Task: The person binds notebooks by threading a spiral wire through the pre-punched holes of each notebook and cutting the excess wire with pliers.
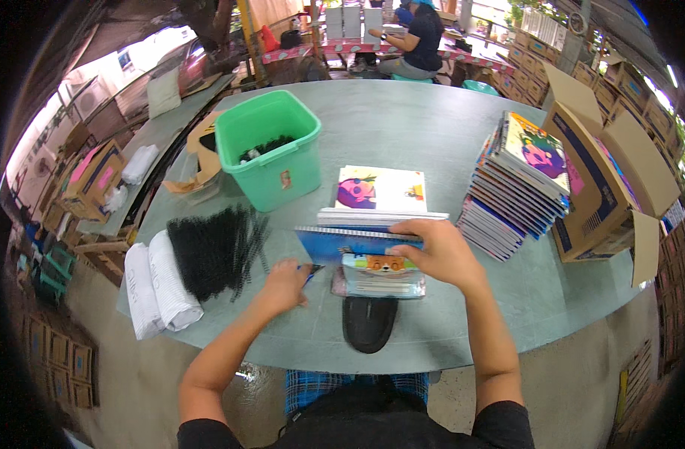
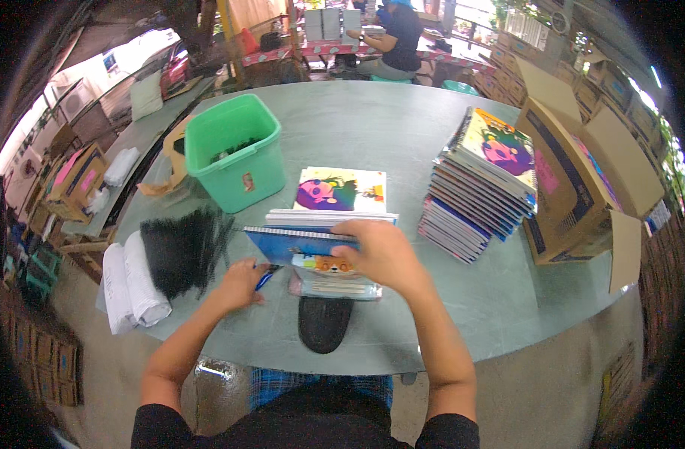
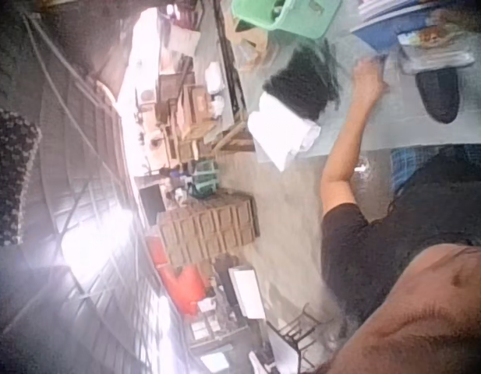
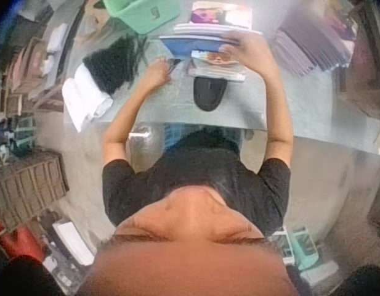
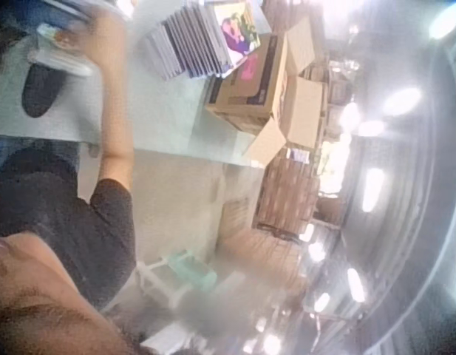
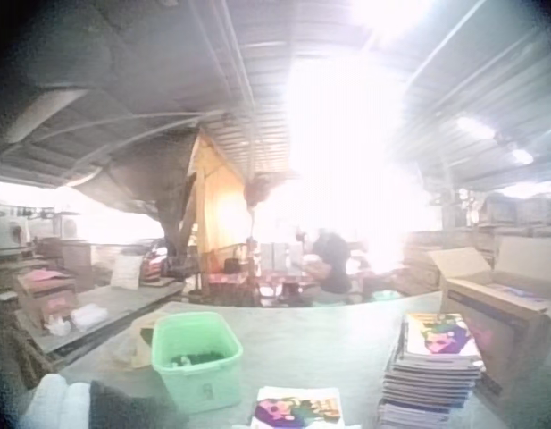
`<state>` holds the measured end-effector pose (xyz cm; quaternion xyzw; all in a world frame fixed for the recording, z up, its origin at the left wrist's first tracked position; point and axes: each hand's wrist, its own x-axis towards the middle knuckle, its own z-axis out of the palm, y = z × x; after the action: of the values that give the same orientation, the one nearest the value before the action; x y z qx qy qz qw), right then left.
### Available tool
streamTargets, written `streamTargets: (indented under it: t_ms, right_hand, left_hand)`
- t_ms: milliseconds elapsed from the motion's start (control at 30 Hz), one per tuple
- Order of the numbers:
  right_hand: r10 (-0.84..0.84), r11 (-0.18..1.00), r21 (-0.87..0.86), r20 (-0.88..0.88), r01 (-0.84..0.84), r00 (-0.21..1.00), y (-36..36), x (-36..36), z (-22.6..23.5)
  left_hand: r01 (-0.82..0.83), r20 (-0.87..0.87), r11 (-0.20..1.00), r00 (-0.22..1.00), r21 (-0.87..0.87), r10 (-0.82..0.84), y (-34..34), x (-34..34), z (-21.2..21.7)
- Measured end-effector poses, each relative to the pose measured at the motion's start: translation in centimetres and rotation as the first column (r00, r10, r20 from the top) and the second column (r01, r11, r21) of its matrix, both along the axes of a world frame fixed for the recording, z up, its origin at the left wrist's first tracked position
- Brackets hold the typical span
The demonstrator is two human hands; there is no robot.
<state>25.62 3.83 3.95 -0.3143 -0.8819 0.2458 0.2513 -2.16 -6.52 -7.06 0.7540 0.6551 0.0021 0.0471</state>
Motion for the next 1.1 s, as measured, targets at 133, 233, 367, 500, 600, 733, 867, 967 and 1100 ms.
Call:
streamTargets:
  t_ms: [133, 233, 367, 500, 600, 733, 867, 967, 1100]
  right_hand:
    - [0.081, 0.979, 0.175, 0.13, -0.103, 0.988, -1.5, -8.4, 0.2]
    - [0.145, 0.981, 0.113, 0.092, -0.155, 0.985, -0.1, -12.5, -0.9]
    - [0.2, 0.978, -0.044, -0.047, -0.202, 0.979, 1.7, -14.1, -1.7]
    - [0.234, 0.955, -0.18, -0.042, -0.238, 0.971, 1.4, -14.1, -0.9]
    - [0.303, 0.947, -0.105, -0.02, -0.304, 0.953, 1.5, -14.1, -1.0]
    - [0.284, 0.958, 0.032, -0.008, -0.283, 0.959, 1.6, -13.9, -1.8]
    - [0.077, 0.996, 0.054, -0.052, -0.074, 0.996, 0.9, -14.0, -1.6]
    - [0.042, 0.995, 0.088, -0.01, -0.041, 0.999, 1.0, -14.3, -1.8]
    - [0.012, 0.992, 0.129, -0.051, -0.005, 0.999, 0.7, -14.3, -2.5]
  left_hand:
    - [-0.13, 0.174, 0.991, 0.975, -0.044, 0.136, -1.6, -2.0, -1.9]
    - [-0.243, 0.111, 0.964, 0.966, 0.109, 0.231, -2.3, -3.1, -5.1]
    - [-0.292, 0.831, 0.942, 0.474, -0.164, 0.292, -2.7, -1.5, -0.4]
    - [-0.285, 0.93, 0.922, 0.183, -0.261, 0.32, -1.8, 0.5, 4.6]
    - [-0.313, 0.908, 0.912, 0.238, -0.266, 0.346, -1.2, 1.0, 6.2]
    - [-0.376, 0.675, 0.926, 0.693, 0.039, 0.253, -0.3, -0.1, 5.6]
    - [-0.287, 0.862, 0.927, 0.375, -0.241, 0.34, -1.0, -0.2, 4.9]
    - [0.051, 0.843, 0.872, -0.232, -0.487, 0.485, -1.1, -0.2, 4.8]
    - [-0.15, 0.905, 0.917, 0.165, -0.37, 0.392, -1.1, -0.1, 5.4]
